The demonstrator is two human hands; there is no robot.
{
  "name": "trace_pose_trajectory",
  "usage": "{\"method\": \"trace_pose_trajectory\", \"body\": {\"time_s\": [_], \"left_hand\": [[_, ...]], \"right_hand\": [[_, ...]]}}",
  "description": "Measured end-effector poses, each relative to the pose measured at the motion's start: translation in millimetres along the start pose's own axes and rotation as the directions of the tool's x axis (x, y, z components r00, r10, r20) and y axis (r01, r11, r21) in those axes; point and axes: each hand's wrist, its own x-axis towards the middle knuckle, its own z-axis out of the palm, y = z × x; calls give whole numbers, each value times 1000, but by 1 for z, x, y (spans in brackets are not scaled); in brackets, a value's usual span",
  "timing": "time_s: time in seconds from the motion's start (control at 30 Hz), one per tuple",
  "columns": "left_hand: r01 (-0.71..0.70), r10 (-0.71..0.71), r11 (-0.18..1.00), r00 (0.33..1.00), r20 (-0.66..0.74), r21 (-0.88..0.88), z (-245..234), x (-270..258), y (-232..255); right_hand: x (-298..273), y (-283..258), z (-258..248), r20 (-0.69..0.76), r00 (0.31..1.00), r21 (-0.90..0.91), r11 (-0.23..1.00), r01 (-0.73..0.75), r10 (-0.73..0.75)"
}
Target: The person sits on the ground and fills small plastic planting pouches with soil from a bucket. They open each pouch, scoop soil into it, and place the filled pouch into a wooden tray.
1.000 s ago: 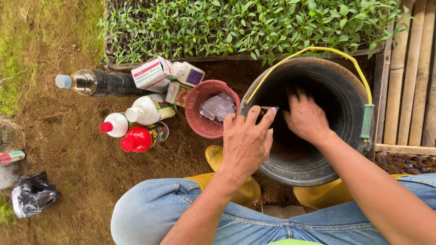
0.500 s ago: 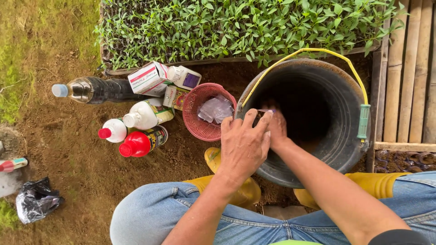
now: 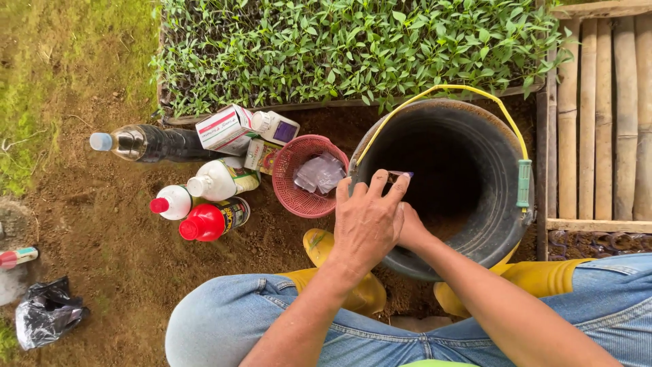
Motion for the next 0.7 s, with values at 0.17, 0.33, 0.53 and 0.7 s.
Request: {"method": "trace_pose_trajectory", "body": {"time_s": [0.17, 0.33, 0.53, 0.7], "left_hand": [[-42, 42, 999, 999, 0, 7, -18, 2, 13], [-92, 91, 996, 995, 27, 17, -57, 8, 19], [-112, 112, 991, 994, 5, 70, -87, 11, 37], [-144, 148, 982, 989, -27, 123, -94, 9, 54]], "right_hand": [[3, -7, -35, 73, 991, 122, 985, -124, 116], [5, -14, -87, 105, 980, 200, 961, -190, 172], [-80, -122, -165, 79, 993, 493, 862, -119, 92], [-110, -148, -180, 92, 996, 787, 613, -61, -18]]}}
